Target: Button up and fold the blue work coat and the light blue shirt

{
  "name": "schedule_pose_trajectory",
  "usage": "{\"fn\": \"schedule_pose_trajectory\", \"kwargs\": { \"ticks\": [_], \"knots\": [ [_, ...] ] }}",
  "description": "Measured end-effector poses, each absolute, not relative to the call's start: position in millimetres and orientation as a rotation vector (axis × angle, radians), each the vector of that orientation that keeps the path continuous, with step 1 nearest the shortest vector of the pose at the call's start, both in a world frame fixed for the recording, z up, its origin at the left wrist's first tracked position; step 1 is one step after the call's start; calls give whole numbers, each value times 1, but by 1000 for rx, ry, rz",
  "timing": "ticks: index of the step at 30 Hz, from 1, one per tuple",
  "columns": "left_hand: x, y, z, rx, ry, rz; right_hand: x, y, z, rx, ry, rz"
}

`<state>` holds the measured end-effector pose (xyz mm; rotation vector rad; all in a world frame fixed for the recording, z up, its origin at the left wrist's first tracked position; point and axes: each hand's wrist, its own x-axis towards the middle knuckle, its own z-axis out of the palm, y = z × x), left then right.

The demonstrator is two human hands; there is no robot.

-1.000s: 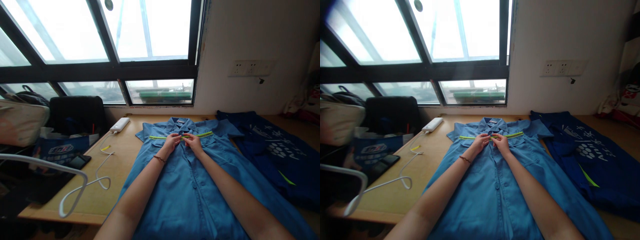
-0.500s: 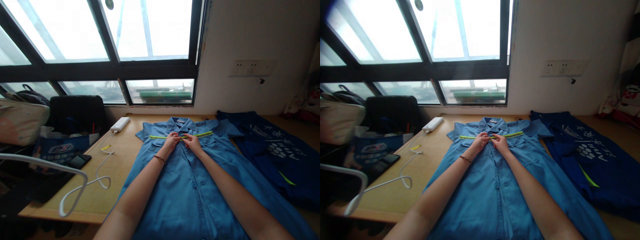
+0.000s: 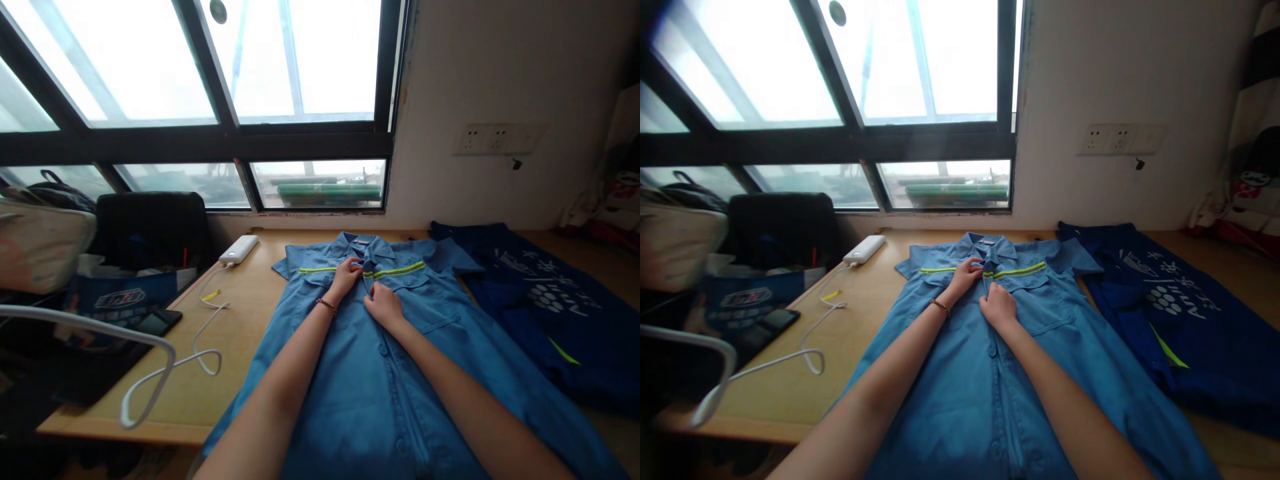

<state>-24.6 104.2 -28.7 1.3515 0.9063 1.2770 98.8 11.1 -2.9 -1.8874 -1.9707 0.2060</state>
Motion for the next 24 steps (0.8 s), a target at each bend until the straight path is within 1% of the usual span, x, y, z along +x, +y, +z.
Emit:
{"fn": "schedule_pose_trajectory", "kwargs": {
  "ticks": [10,18,24],
  "knots": [
    [-17,114,-20,1844,1274,1327,115,-3,-5,-1840,-1942,363],
    [-21,89,-37,2112,1237,1145,132,12,-11,-1619,-1789,714],
    [-22,75,-34,2288,1314,976,136,13,-8,-1554,-1795,913]
  ]
}}
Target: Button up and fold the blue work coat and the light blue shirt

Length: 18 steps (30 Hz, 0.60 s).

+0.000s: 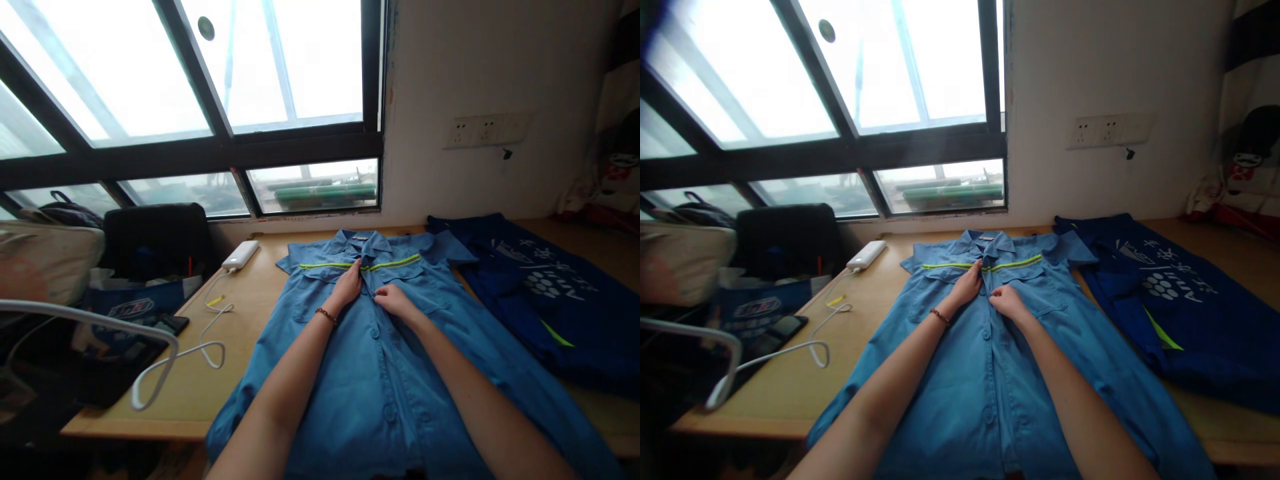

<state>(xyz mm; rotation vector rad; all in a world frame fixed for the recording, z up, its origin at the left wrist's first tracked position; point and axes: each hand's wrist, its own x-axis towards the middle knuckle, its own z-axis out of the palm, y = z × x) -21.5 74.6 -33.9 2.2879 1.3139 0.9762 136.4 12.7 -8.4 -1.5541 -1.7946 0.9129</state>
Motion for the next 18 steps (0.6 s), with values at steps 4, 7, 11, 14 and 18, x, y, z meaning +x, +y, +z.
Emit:
{"fn": "schedule_pose_trajectory", "kwargs": {
  "ticks": [4,7,11,14,18],
  "knots": [
    [-20,69,-28,2258,1315,1132,143,10,-4,-1431,-1527,1345],
    [-19,65,-17,2097,1545,1251,146,11,-1,-1360,-1175,1537],
    [-22,59,4,1972,1545,793,145,12,2,-1240,-885,1589],
    [-27,55,13,1808,1314,366,143,10,5,-1268,-838,1555],
    [-31,50,7,1838,1277,381,141,7,9,-1282,-861,1586]
  ]
}}
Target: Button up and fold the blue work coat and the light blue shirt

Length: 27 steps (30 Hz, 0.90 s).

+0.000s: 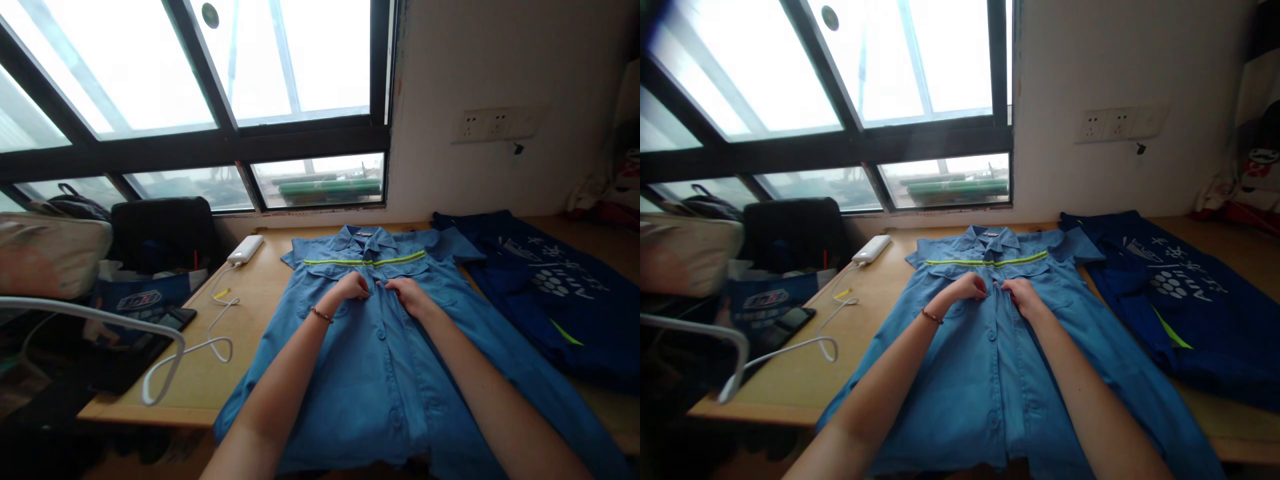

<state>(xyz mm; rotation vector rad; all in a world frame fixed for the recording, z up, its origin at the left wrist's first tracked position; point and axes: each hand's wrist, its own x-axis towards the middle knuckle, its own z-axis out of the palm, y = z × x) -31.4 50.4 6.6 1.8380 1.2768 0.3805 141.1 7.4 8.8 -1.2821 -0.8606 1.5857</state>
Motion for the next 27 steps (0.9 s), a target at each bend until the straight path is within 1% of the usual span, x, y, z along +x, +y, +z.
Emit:
{"fn": "schedule_pose_trajectory", "kwargs": {
  "ticks": [4,10,14,18,20,27],
  "knots": [
    [-37,45,-1,1735,1222,561,138,6,8,-1284,-940,1574],
    [-43,27,4,1246,1039,683,132,4,4,-1341,-1170,1381],
    [-35,20,-2,1067,947,748,131,3,5,-1360,-1350,1215],
    [-26,29,-10,1021,853,882,132,8,1,-1357,-1448,982],
    [-24,36,-12,1034,805,935,132,10,-2,-1358,-1432,917],
    [-24,40,-14,1113,747,975,129,8,-3,-1347,-1365,966]
  ]
}}
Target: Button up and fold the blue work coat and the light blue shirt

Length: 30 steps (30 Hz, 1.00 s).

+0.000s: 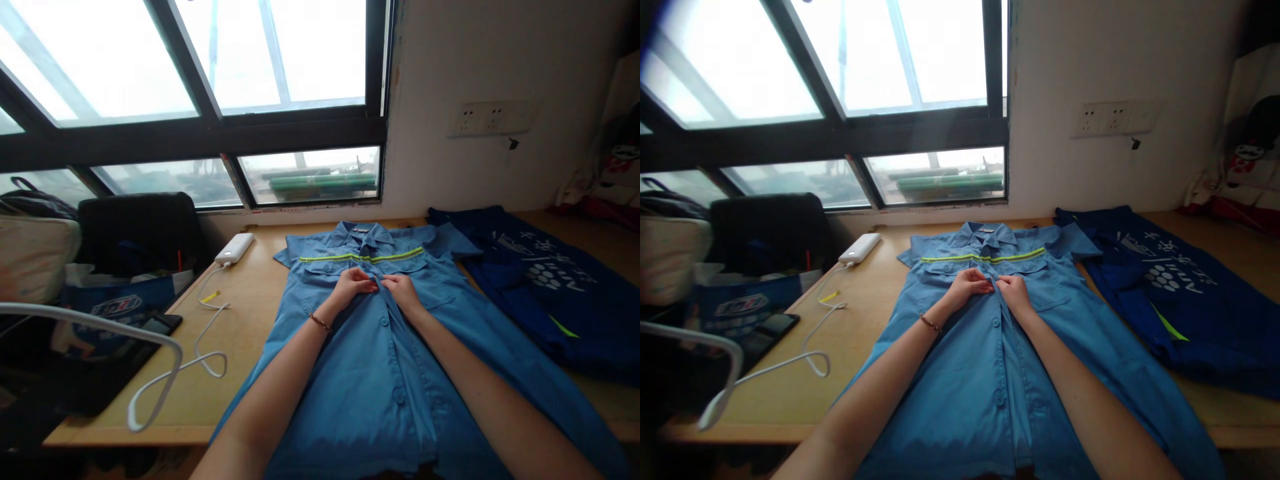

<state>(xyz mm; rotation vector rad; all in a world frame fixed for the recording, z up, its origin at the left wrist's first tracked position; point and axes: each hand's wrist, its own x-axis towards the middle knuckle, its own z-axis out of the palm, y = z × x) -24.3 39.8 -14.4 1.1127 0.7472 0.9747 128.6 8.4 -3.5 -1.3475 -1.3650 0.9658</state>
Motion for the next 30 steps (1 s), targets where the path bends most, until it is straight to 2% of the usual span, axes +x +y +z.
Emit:
{"fn": "schedule_pose_trajectory", "kwargs": {
  "ticks": [8,22,26,30],
  "knots": [
    [-23,36,-11,1164,814,986,125,1,7,-1430,-1591,702],
    [-17,32,-9,1129,930,1025,90,-39,16,-1666,-2146,-124],
    [-18,33,-12,1077,899,1008,80,-47,15,-1651,-2204,-222],
    [-18,32,-12,1071,907,1019,82,-48,16,-1660,-2164,-148]
  ]
}}
